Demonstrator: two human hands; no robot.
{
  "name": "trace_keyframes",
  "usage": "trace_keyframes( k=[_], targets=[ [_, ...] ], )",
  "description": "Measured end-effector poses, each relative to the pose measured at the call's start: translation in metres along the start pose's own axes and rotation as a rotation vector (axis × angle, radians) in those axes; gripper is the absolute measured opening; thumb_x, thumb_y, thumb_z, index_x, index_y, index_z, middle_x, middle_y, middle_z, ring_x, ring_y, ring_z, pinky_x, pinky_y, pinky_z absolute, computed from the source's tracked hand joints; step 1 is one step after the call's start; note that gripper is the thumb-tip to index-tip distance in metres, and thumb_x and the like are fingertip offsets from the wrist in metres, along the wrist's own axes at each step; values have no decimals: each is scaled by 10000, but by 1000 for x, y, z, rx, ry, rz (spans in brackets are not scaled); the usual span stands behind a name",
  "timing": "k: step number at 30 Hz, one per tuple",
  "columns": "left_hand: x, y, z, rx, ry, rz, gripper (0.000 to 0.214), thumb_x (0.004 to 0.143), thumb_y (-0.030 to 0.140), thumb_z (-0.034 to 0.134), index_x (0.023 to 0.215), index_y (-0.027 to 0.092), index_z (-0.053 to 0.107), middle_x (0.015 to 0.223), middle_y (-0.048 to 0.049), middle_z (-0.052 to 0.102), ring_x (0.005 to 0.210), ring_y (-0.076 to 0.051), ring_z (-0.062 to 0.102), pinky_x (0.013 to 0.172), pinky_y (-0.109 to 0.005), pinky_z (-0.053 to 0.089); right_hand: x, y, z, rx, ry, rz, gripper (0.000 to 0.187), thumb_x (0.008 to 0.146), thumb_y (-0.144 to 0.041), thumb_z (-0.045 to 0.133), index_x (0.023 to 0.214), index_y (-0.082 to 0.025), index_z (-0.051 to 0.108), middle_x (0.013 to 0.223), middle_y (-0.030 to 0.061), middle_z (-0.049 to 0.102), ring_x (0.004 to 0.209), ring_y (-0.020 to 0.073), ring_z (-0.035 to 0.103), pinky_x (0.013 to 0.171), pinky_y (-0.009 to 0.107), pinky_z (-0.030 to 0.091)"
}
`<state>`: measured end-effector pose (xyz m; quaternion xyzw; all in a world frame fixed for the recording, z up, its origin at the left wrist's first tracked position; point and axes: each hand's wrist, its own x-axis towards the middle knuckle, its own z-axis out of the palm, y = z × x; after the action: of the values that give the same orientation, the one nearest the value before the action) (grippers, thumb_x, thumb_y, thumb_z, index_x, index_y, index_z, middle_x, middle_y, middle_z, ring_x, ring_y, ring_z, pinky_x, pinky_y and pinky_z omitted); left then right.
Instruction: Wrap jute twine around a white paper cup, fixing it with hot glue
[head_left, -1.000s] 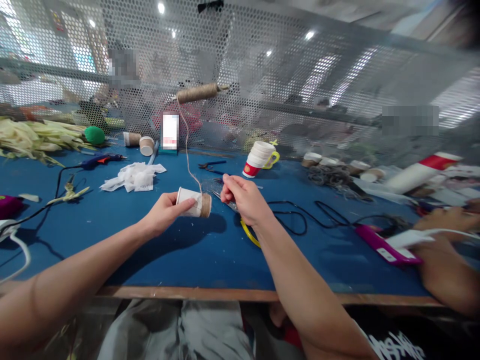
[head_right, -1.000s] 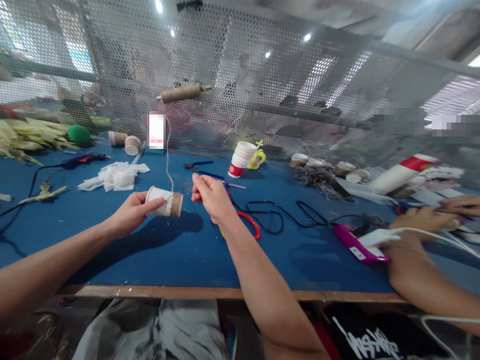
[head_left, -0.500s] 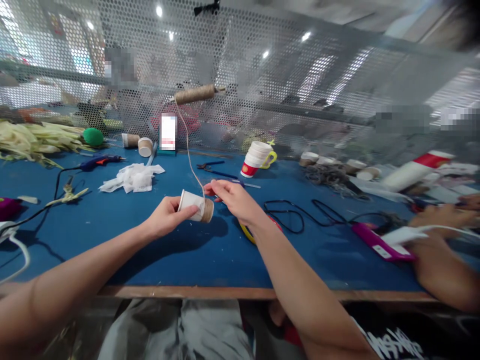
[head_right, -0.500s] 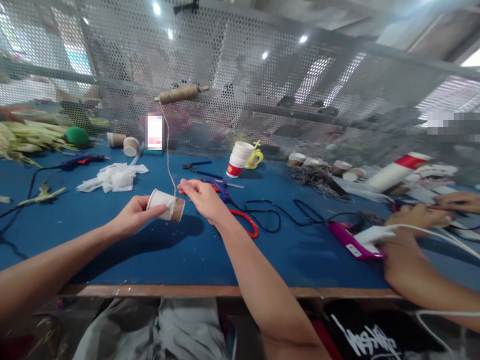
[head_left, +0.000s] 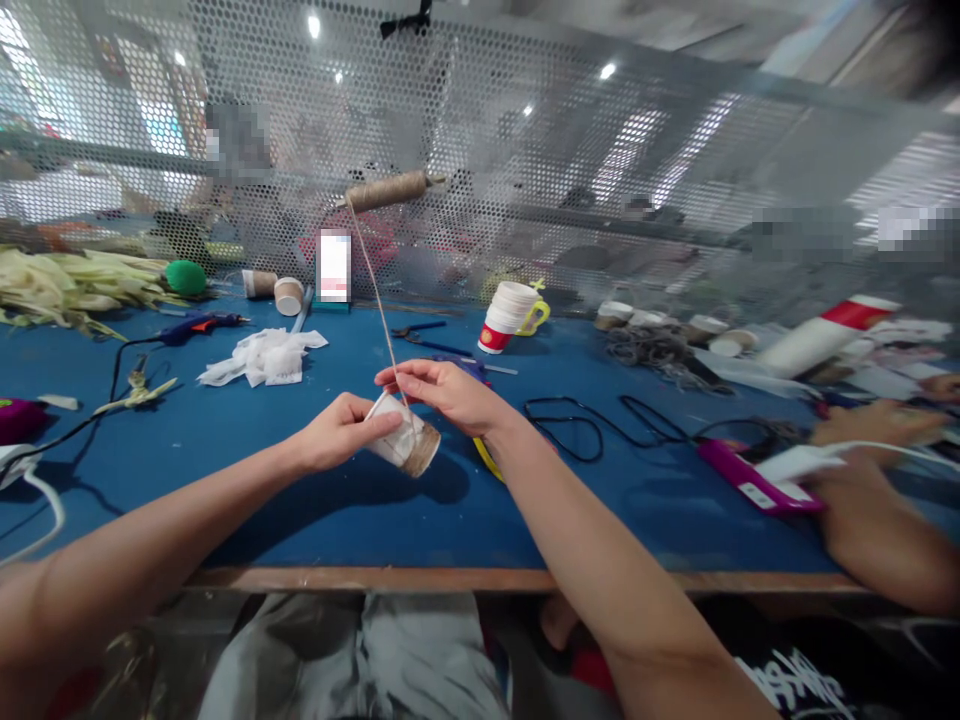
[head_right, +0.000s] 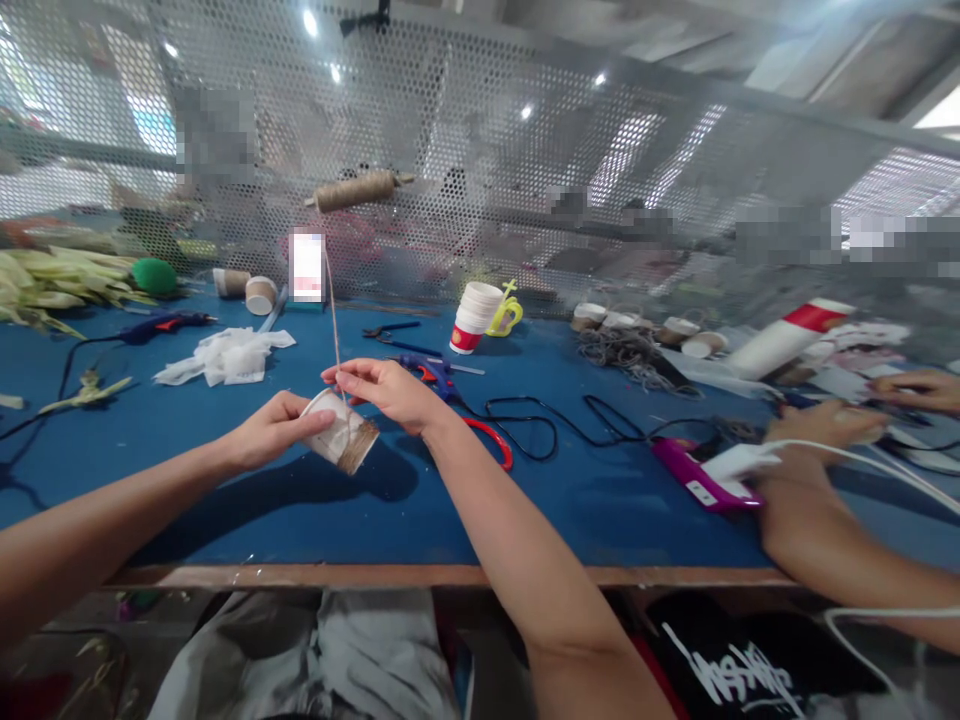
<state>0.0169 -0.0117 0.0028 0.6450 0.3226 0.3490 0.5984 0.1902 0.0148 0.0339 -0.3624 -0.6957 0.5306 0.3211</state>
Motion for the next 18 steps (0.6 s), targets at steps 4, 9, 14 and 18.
trace_keyframes(
  k=[4, 9, 14, 18],
  targets=[
    [0, 3, 2, -17, -25, -39, 372, 639, 447, 648, 652, 75, 668, 551, -14, 587, 507, -92, 465, 522, -208, 361, 1, 1, 4, -2, -42, 41, 187, 739, -311, 599, 790, -134, 631, 799, 25, 635, 748, 111, 557, 745, 271, 410],
    [1, 4, 4, -17, -39, -139, 406, 615, 476, 661, 666, 74, 679, 537, -14, 592, 481, -82, 462, 501, -199, 350, -1, 6, 4, -49, -55, 69, 130, 709, -265, 631, 737, -139, 613, 721, -5, 608, 692, 95, 540, 734, 259, 407],
    [5, -3, 4, -65, 45, -197, 362, 578, 439, 693, 628, 82, 671, 500, -3, 585, 452, -72, 457, 487, -190, 344, 12, 1, 0, -114, 5, 142, 90, 748, -217, 598, 779, -135, 619, 776, 31, 627, 676, 90, 539, 611, 211, 421],
    [5, -3, 7, -93, 68, -205, 302, 566, 383, 697, 578, 85, 654, 477, -1, 575, 436, -71, 457, 470, -186, 341, 45, -18, -6, -139, 183, 146, 192, 817, -257, 526, 697, -120, 587, 796, 64, 624, 491, 44, 434, 382, 166, 307]
  ],
)
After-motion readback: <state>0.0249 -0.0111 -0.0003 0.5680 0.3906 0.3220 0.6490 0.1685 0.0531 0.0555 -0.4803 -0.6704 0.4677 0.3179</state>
